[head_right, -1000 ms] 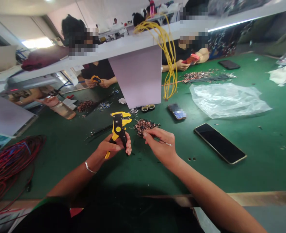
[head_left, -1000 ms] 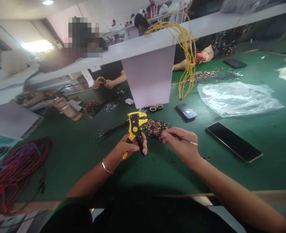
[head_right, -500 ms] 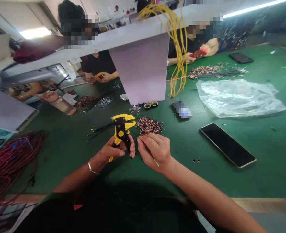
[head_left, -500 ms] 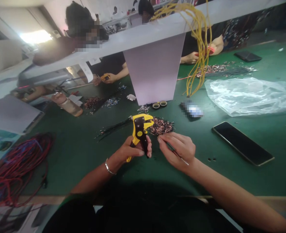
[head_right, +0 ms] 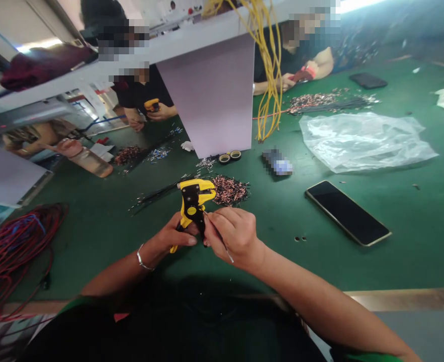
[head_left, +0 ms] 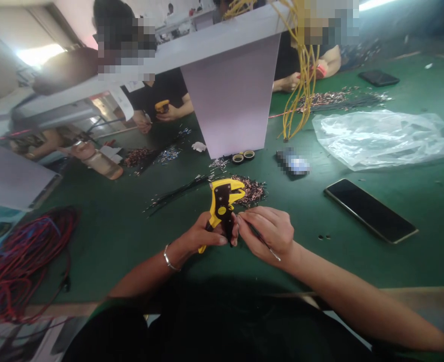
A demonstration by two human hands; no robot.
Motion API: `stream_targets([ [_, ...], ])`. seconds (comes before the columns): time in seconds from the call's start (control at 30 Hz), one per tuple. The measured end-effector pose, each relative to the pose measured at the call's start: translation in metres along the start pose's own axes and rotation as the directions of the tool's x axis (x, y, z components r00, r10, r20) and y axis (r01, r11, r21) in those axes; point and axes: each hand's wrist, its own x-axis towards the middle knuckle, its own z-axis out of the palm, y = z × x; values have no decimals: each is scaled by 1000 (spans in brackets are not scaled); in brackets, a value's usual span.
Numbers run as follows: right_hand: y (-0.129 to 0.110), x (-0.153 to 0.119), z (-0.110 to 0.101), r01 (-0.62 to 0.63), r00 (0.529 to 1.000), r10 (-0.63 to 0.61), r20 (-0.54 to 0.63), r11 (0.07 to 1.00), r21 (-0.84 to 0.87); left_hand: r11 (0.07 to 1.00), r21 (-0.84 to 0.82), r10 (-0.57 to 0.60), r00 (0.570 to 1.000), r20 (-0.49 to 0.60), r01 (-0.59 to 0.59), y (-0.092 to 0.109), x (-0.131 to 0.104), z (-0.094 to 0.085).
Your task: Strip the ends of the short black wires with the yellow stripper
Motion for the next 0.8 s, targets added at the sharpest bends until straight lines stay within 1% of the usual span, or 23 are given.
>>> stream_targets([
  [0.07, -1, -1, 0, 10, 1000, -10, 2, 1000, -10, 999, 50, 1, 1000, -17, 0, 1, -1, 1],
  [0.17, -1, -2, 1, 10, 1000, -10, 11, 1000, -4, 991, 137, 4, 1000, -10, -2, -1, -2, -1],
  [0.37, -1, -3, 0, -13, 999, 12, 37, 1000, 11, 981, 192, 46, 998, -35, -39, -5, -2, -2],
  [0.57, -1, -3, 2, -26, 999, 24, 38, 999, 32, 952, 301, 69, 996, -54, -49, -8, -4, -4],
  [0.7, -1, -5, 3, -65, 996, 64, 54, 998, 19, 937, 347, 78, 992, -97, -39, -12, -6, -3],
  [0.8, 0, -6, 3, -75, 995, 74, 62, 997, 17, 937, 347, 88, 984, -153, -30, -17, -7, -3],
])
